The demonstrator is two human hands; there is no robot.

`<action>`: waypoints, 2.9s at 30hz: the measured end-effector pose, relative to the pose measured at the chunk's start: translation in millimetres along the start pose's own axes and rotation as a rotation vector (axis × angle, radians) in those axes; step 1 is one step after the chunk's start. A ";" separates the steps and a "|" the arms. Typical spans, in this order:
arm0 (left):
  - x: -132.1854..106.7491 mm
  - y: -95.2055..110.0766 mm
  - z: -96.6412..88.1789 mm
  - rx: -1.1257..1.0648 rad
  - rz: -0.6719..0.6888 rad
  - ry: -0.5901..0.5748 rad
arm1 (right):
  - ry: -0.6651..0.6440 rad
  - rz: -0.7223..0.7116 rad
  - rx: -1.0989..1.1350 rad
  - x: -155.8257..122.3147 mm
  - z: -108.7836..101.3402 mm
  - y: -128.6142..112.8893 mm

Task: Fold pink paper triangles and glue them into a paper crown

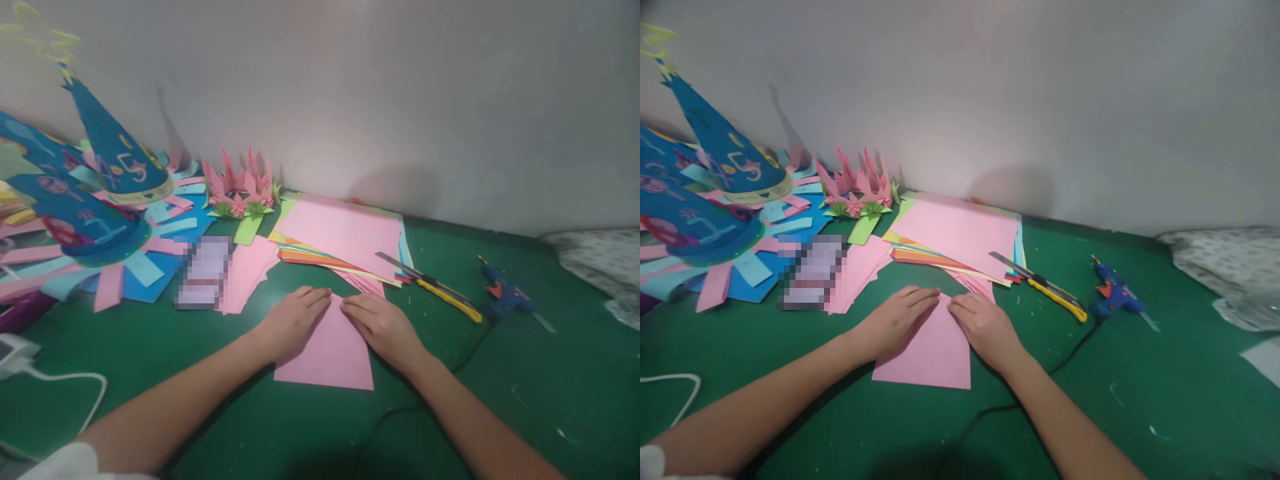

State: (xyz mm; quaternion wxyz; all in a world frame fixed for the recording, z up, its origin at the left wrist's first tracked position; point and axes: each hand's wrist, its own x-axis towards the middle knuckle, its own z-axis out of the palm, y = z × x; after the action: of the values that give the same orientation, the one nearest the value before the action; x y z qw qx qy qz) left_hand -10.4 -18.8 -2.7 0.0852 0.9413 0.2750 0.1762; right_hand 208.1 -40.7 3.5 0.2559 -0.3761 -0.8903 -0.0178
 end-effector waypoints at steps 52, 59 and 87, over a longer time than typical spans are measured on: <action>2.5 5.8 -3.5 0.065 -0.062 -0.136 | -0.069 0.105 0.160 0.1 -7.4 -6.6; 1.2 5.1 0.4 0.068 -0.068 -0.126 | -0.063 0.103 0.144 1.3 -6.6 -7.4; 0.4 8.4 2.9 0.021 -0.114 -0.049 | -0.197 0.091 -0.167 6.2 3.1 -7.6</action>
State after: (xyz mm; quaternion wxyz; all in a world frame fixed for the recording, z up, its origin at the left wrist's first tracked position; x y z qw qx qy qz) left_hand -4.9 -25.8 -3.1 0.0919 0.9290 0.3280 0.1450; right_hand 198.0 -41.4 5.0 0.1355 -0.4360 -0.8886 -0.0431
